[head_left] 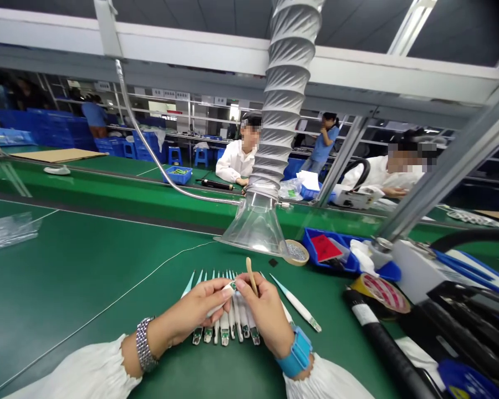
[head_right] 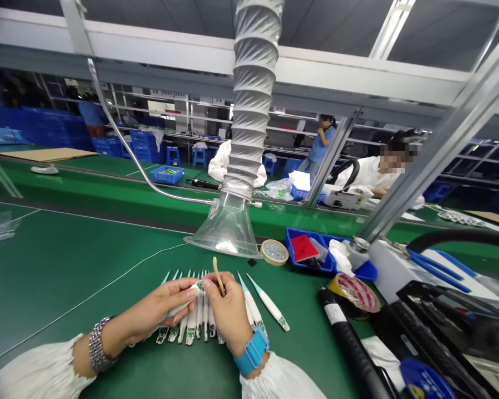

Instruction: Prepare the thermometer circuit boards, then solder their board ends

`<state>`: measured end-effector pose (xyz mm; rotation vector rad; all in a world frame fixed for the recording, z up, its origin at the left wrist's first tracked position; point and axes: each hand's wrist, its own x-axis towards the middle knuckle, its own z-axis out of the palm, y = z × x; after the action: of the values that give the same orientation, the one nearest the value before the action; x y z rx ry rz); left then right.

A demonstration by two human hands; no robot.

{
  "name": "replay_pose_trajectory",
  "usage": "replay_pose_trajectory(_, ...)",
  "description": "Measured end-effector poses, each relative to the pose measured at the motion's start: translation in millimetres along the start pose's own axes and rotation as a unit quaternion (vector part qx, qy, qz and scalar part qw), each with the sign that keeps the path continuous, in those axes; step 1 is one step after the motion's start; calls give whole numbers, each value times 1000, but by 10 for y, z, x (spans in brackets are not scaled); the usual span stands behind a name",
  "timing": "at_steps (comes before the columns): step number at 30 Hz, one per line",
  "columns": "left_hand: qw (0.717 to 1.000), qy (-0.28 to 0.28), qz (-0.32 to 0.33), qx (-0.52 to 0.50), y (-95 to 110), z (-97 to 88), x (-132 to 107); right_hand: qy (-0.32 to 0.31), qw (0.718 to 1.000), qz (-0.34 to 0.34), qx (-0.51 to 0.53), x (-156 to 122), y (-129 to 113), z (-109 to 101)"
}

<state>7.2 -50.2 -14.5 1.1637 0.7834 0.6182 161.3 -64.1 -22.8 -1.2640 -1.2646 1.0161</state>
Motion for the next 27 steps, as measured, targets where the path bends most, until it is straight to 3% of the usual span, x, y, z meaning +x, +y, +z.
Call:
replay_pose_trajectory(17,1000,-19,4,-5,-41,-45,41,4,1000,-14,-27,25,17,-8)
replay_pose_trajectory(21,999,9,12,-37,-42,-69,72,24,994,-83,-74,6,-14,-56)
replay_pose_trajectory(25,996,16,36,-78,-44,-94,99,81,975,-193,-69,-63,-75,-132)
replay_pose_trajectory(27,995,19,41,-93,-47,-96,100,101,970,-216,-57,-85,-82,-159)
